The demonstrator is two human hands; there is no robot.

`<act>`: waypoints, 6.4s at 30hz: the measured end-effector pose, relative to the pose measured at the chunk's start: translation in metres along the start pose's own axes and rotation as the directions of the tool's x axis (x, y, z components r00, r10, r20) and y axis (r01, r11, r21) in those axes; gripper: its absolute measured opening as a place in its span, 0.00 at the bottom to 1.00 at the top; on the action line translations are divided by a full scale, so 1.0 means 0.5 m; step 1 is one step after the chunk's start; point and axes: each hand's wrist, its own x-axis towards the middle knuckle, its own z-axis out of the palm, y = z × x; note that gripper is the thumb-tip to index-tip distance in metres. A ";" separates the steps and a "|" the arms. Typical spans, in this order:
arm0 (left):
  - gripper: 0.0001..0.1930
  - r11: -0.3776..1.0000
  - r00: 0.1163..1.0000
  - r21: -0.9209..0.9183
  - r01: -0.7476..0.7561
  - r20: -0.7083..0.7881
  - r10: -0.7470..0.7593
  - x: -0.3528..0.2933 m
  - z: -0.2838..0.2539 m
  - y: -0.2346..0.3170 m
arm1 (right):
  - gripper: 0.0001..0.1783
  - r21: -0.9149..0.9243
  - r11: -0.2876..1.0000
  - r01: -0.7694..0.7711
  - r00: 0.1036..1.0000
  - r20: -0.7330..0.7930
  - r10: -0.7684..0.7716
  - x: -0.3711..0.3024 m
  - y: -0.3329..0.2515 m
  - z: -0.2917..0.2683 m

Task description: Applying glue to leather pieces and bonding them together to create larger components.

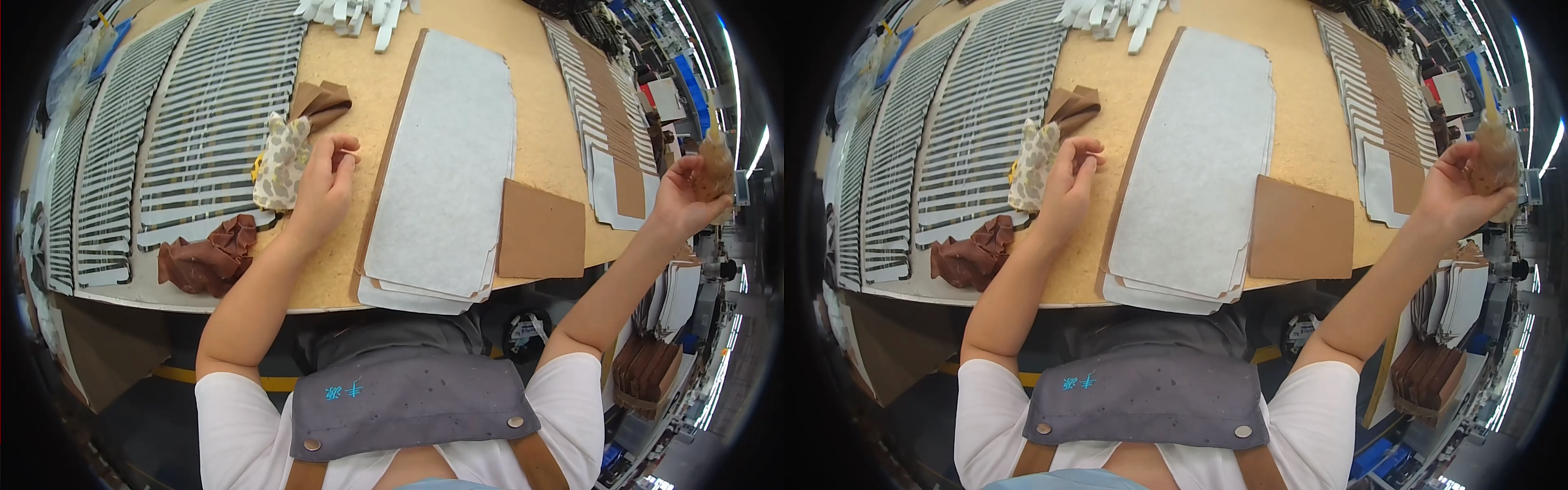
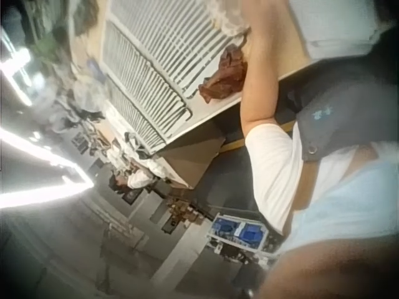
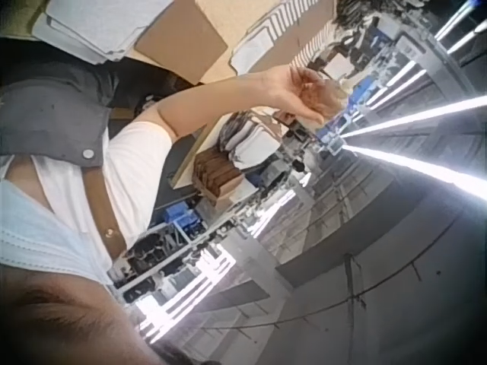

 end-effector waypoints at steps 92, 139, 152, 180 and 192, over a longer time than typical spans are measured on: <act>0.15 0.592 0.758 0.514 -0.621 0.586 0.286 -0.058 0.368 0.109 | 0.43 -0.772 0.585 0.248 0.914 0.386 0.121 -0.120 0.042 -0.355; 0.07 0.994 0.819 0.073 0.083 0.564 -0.110 -0.019 0.607 0.135 | 0.13 -0.963 0.126 0.237 0.784 0.266 0.561 -0.197 -0.045 -0.281; 0.10 0.821 0.731 0.316 -0.475 0.662 0.168 -0.056 0.658 0.134 | 0.08 -0.967 0.060 0.246 0.772 0.233 0.591 -0.272 -0.040 -0.320; 0.08 0.957 0.810 0.187 -0.220 0.581 0.073 -0.048 0.598 0.138 | 0.09 -0.975 0.220 -0.019 0.831 0.107 0.546 -0.266 -0.026 -0.308; 0.13 0.948 0.904 -0.230 0.220 0.412 -0.110 -0.077 0.550 0.124 | 0.14 -0.874 0.477 0.095 0.683 0.406 0.607 -0.309 0.001 -0.231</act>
